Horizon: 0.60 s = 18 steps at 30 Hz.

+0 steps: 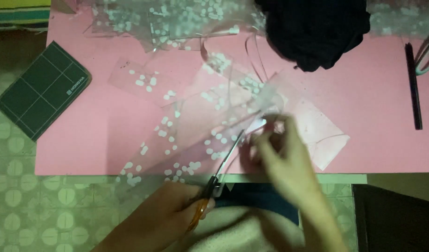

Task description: Measuring decorative film with a ruler and pencil, then cutting it with scissors.

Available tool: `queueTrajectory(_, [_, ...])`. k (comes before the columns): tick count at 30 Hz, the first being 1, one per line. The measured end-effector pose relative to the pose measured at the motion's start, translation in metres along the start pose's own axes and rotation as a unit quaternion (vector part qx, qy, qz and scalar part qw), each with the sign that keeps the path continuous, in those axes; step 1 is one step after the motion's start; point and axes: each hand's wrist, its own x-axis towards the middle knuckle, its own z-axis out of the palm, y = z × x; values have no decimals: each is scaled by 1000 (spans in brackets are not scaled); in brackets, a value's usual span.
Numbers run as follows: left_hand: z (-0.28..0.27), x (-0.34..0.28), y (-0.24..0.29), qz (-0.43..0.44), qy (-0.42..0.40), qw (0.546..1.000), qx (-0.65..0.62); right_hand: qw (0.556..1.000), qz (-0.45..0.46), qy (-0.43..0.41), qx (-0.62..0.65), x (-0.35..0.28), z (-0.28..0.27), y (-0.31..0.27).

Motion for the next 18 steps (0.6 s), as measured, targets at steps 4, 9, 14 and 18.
queueTrajectory(4, [1,-2,-7,41,-4,999,19,980,-185,-1,74,32,-10,6])
queueTrajectory(9, [-1,0,-19,56,11,998,36,961,-273,-31,40,59,-19,-12])
queueTrajectory(14, [-2,3,-16,67,23,996,62,939,-259,-161,158,76,-28,-25])
queueTrajectory(18, [-3,6,-13,76,10,996,48,917,-292,-206,178,88,-27,-17])
